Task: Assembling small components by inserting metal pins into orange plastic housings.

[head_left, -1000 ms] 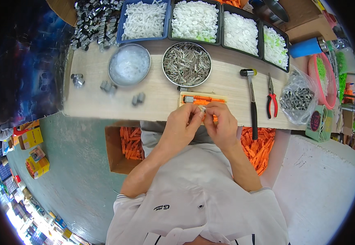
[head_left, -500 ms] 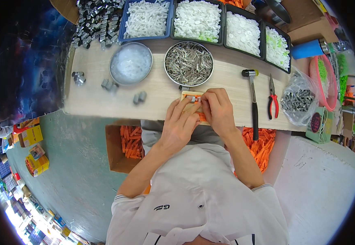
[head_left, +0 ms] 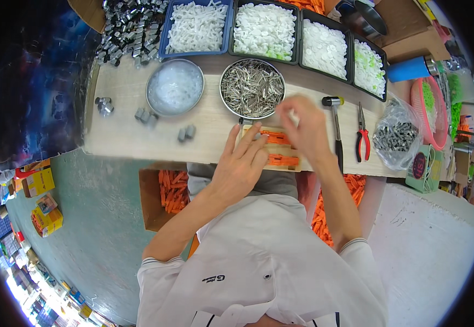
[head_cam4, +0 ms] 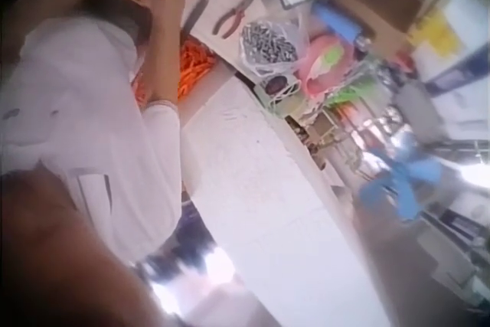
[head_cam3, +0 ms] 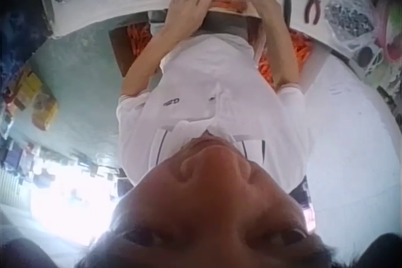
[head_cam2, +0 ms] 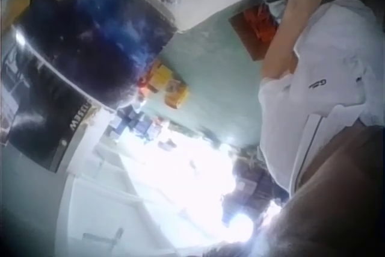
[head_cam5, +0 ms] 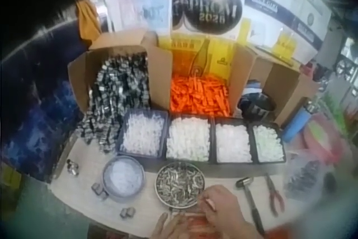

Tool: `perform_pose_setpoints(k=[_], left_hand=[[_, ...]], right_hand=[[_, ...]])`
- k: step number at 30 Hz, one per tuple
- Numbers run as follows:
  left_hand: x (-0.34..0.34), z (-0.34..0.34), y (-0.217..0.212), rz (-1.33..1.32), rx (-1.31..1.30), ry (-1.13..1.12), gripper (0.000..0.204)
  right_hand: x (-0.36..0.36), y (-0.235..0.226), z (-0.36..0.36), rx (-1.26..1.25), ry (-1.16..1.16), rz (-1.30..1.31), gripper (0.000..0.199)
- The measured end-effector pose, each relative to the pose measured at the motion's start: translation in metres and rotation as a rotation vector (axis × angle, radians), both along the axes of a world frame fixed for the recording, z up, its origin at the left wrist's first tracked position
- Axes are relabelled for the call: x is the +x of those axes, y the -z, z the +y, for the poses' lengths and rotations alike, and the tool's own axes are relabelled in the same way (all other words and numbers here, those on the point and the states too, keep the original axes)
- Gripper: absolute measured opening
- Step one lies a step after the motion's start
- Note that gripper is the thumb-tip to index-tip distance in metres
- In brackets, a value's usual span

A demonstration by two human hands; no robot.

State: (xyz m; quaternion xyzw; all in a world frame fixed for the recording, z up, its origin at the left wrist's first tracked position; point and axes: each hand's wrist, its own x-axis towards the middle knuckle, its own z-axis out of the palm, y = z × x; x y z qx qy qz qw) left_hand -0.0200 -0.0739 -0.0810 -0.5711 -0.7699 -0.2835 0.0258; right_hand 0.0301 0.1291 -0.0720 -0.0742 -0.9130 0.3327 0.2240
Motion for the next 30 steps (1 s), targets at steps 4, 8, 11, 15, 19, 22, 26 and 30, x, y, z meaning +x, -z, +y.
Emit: perform_pose_setpoints(k=[4,8,11,15,19,22,26,30], left_hand=[[-0.023,0.005,-0.001,-0.407,0.282,-0.296,0.016],[-0.049,0.008,0.018,-0.26,0.341,-0.37,0.019],[-0.059,0.005,0.02,-0.14,0.263,-0.328,0.019],[-0.07,0.003,0.012,-0.039,0.134,-0.178,0.017],[-0.071,0.007,0.007,-0.088,0.032,-0.128,0.016],[-0.071,0.009,0.006,-0.05,0.022,-0.141,0.02],[-0.064,0.011,0.002,-0.064,-0.004,-0.174,0.023],[-0.059,0.013,0.001,-0.043,-0.063,-0.224,0.022]], right_hand=[[-0.072,-0.003,0.058,0.204,0.196,0.196,0.013],[-0.109,0.001,0.085,0.393,0.237,0.119,0.015],[-0.118,-0.001,0.09,0.525,0.181,0.073,0.013],[-0.124,-0.007,0.098,0.635,0.11,-0.036,0.013],[-0.127,-0.011,0.102,0.71,0.065,-0.108,0.016],[-0.127,-0.008,0.105,0.72,0.044,-0.088,0.016],[-0.127,-0.007,0.108,0.74,-0.007,-0.042,0.015],[-0.129,-0.005,0.117,0.823,-0.079,-0.066,0.015]])
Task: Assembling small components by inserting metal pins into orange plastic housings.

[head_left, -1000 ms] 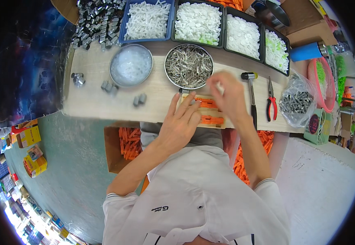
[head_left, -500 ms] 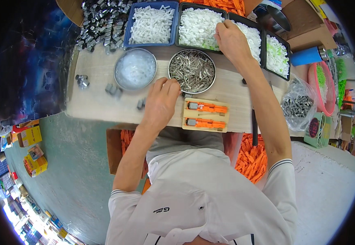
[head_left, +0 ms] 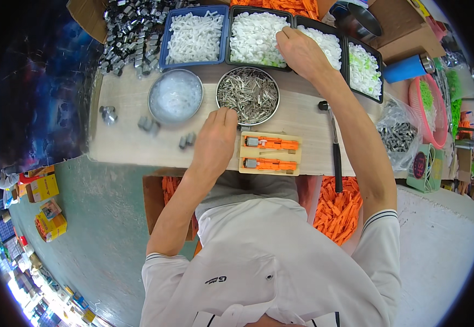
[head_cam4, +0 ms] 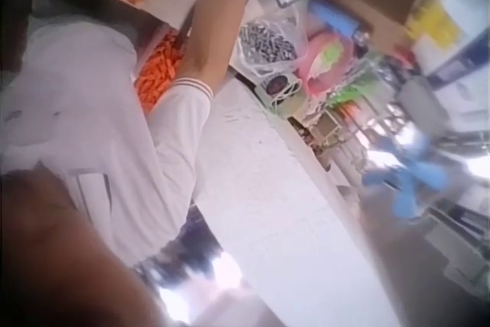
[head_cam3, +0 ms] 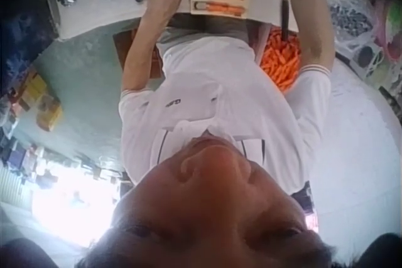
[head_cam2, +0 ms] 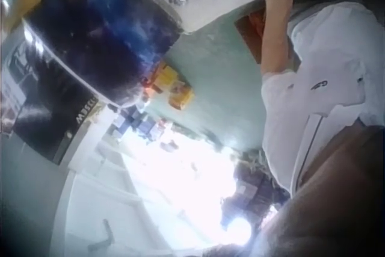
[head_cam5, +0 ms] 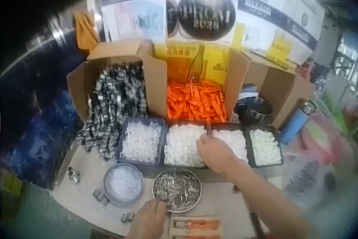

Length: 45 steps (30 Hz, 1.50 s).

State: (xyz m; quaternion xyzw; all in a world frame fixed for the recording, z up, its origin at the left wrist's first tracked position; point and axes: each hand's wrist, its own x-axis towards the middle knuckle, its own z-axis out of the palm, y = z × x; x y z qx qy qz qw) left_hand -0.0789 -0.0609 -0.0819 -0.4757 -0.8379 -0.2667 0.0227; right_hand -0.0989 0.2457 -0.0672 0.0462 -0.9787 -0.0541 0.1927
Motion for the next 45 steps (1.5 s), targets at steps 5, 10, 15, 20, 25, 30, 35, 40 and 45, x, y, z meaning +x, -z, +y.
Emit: perform_pose_setpoints(k=[5,10,15,20,25,30,35,40,45], left_hand=[[0.002,0.002,0.001,0.015,0.016,-0.012,0.019],[0.008,0.006,-0.002,-0.01,-0.014,-0.082,0.014],[0.01,0.001,0.004,-0.057,0.174,-0.12,0.01],[0.03,-0.003,-0.008,-0.584,0.326,-0.29,0.007],[0.058,-0.012,-0.015,-1.35,0.663,-0.204,0.01],[0.075,-0.019,-0.016,-1.398,0.645,-0.192,0.006],[0.086,-0.024,-0.02,-1.458,0.582,-0.207,0.007],[0.09,-0.024,-0.021,-1.478,0.541,-0.245,0.01],[0.089,-0.025,-0.016,-1.516,0.503,-0.233,0.009]], right_hand=[[0.005,0.002,0.002,0.0,-0.033,0.032,0.016],[0.017,-0.002,-0.009,-0.144,0.005,0.096,0.015],[0.032,0.0,-0.033,-0.293,0.027,0.234,0.011],[0.09,0.005,-0.118,-0.902,0.089,0.273,0.005],[0.146,0.002,-0.18,-1.313,0.17,0.16,0.005],[0.175,0.008,-0.199,-1.515,0.249,0.134,0.005],[0.186,0.007,-0.206,-1.479,0.267,0.109,0.006],[0.19,0.009,-0.208,-1.48,0.279,0.112,0.006],[0.19,0.01,-0.209,-1.419,0.259,0.149,0.008]])
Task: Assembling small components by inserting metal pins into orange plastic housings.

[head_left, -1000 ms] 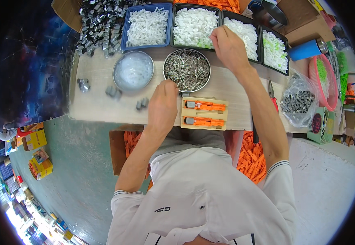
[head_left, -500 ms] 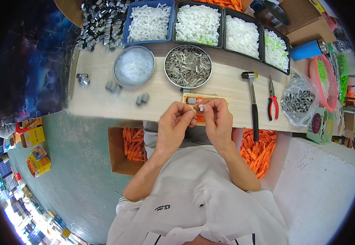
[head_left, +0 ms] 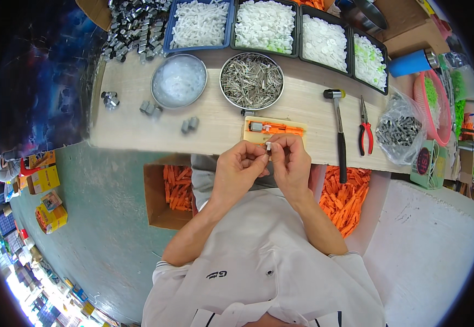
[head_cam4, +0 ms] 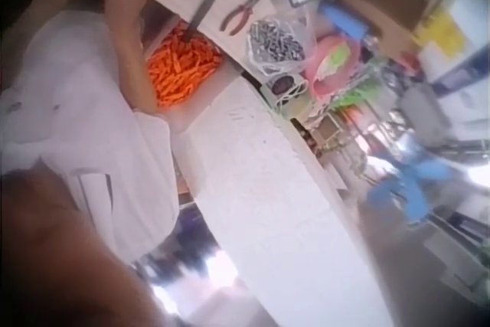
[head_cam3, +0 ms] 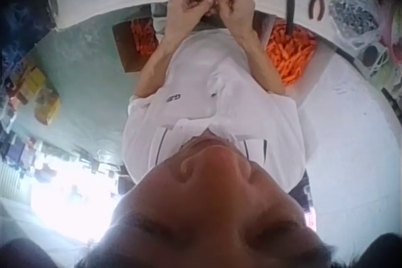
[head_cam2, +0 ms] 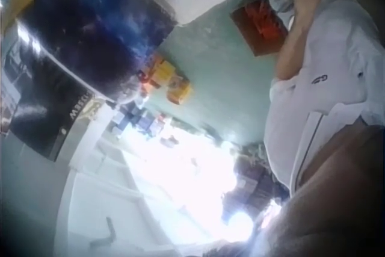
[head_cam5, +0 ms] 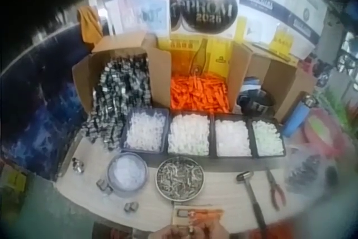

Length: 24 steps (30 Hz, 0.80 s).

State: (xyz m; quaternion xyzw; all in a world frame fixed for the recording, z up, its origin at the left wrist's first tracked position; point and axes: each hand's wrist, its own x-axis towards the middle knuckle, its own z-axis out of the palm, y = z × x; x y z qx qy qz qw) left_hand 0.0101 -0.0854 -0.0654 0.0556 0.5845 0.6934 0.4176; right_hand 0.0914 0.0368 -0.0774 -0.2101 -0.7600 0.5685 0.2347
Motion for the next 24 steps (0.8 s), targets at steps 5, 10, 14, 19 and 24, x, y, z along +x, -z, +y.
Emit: perform_pose_setpoints(k=[5,10,14,19,24], left_hand=[[-0.001,0.0,0.002,-0.004,0.001,0.019,0.009],[-0.003,-0.003,0.001,-0.06,0.001,0.048,0.008],[-0.006,-0.004,-0.008,-0.139,-0.014,0.092,0.008],[0.006,-0.007,-0.003,-0.173,-0.058,0.072,0.01],[0.013,-0.006,-0.001,-0.158,-0.054,0.057,0.011]], right_hand=[[0.001,-0.001,0.0,0.003,0.003,-0.033,0.009],[0.005,0.009,0.004,0.061,-0.032,-0.015,0.008],[0.01,0.016,0.017,0.504,-0.173,0.191,0.02],[0.016,0.009,0.018,0.505,-0.252,0.166,0.024],[0.019,-0.001,0.02,0.388,-0.256,0.087,0.022]])
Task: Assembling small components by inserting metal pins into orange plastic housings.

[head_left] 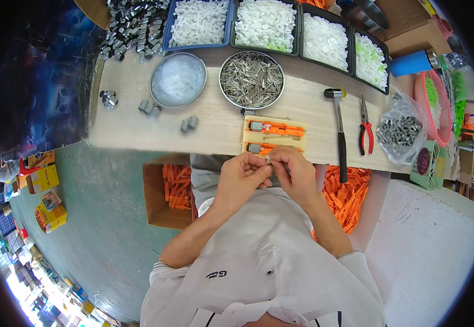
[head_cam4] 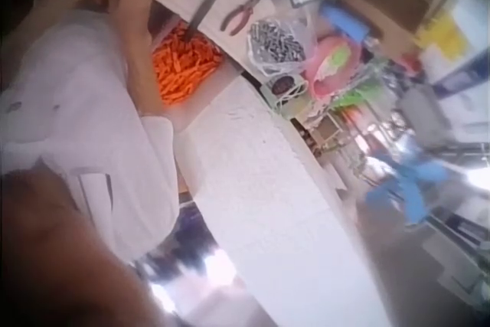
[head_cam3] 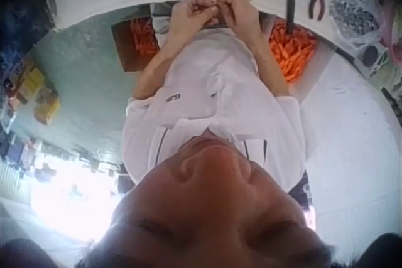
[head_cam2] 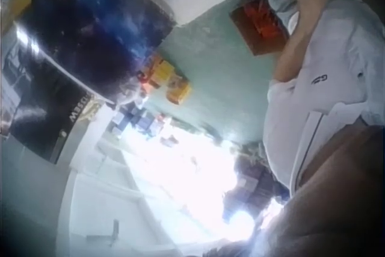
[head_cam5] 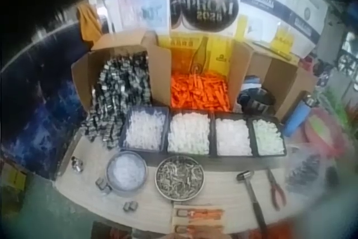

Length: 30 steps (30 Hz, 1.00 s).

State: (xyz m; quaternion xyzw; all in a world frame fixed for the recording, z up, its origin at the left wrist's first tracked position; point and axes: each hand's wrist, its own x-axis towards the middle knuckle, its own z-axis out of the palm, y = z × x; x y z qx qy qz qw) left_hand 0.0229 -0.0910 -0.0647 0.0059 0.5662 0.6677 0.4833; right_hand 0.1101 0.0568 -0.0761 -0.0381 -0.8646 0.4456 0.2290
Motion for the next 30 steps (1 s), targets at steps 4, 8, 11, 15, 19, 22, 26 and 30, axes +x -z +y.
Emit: perform_pose_setpoints(k=[4,8,11,15,19,22,26,30], left_hand=[[0.004,0.0,0.006,-0.019,0.065,-0.029,0.012],[0.005,0.0,0.008,0.105,0.029,-0.055,0.013],[0.002,0.0,0.014,0.155,0.07,-0.023,0.013],[-0.001,-0.002,0.016,0.198,0.049,0.026,0.014],[0.0,-0.007,0.011,0.696,-0.101,0.073,0.018],[-0.002,-0.01,0.026,1.345,-0.098,0.108,0.032],[0.001,-0.012,0.027,1.586,-0.19,0.23,0.048],[0.003,-0.015,0.033,1.71,-0.283,0.321,0.054]], right_hand=[[0.006,0.002,-0.004,-0.094,0.046,-0.093,0.021],[0.009,0.005,-0.008,-0.114,0.069,-0.123,0.02],[0.009,0.006,-0.006,-0.095,0.044,-0.109,0.021],[0.004,0.012,0.003,0.08,-0.004,-0.092,0.025],[-0.007,0.018,0.007,0.232,0.099,-0.005,0.026],[-0.012,0.022,0.008,0.331,0.108,-0.025,0.024],[-0.013,0.026,0.007,0.357,0.117,-0.011,0.025],[-0.016,0.027,0.005,0.366,0.137,-0.004,0.025]])
